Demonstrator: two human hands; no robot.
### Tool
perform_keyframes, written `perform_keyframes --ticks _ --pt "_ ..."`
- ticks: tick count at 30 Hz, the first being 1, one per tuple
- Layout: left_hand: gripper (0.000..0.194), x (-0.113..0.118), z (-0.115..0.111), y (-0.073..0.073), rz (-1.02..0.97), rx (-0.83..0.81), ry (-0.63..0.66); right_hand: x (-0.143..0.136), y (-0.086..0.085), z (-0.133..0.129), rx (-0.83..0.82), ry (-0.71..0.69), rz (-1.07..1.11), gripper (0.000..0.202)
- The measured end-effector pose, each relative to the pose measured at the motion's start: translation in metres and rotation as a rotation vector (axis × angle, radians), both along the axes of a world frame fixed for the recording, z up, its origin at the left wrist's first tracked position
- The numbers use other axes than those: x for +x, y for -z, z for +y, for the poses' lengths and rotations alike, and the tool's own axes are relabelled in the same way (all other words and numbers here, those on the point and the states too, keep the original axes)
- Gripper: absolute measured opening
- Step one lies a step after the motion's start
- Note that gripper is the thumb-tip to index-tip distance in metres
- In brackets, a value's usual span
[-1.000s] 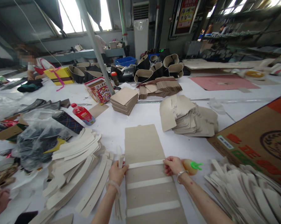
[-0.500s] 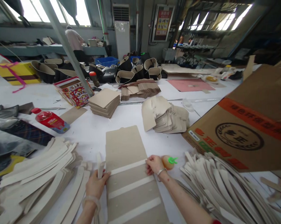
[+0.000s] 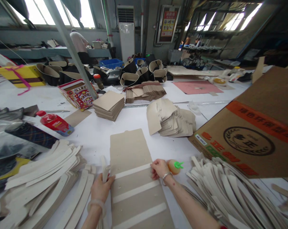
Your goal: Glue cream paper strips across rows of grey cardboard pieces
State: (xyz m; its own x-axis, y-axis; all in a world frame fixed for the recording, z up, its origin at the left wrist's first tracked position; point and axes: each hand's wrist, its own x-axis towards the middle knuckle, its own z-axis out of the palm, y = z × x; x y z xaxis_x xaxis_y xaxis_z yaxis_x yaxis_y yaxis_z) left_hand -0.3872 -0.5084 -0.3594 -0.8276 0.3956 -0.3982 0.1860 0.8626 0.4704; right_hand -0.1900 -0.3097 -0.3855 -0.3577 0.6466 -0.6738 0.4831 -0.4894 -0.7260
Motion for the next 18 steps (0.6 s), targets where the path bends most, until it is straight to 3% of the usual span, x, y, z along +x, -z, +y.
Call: perform_keyframes --ticks 12,18 --pt "0.02 0.007 0.003 -0.0019 0.106 0.01 0.034 -0.0013 0.0066 0.0019 0.104 -0.106 -0.119 0.015" --pt "0.019 0.0065 -0.0012 -0.0014 0.084 0.106 0.077 -0.0029 0.0015 0.0074 0.2 -0.187 -0.168 0.012"
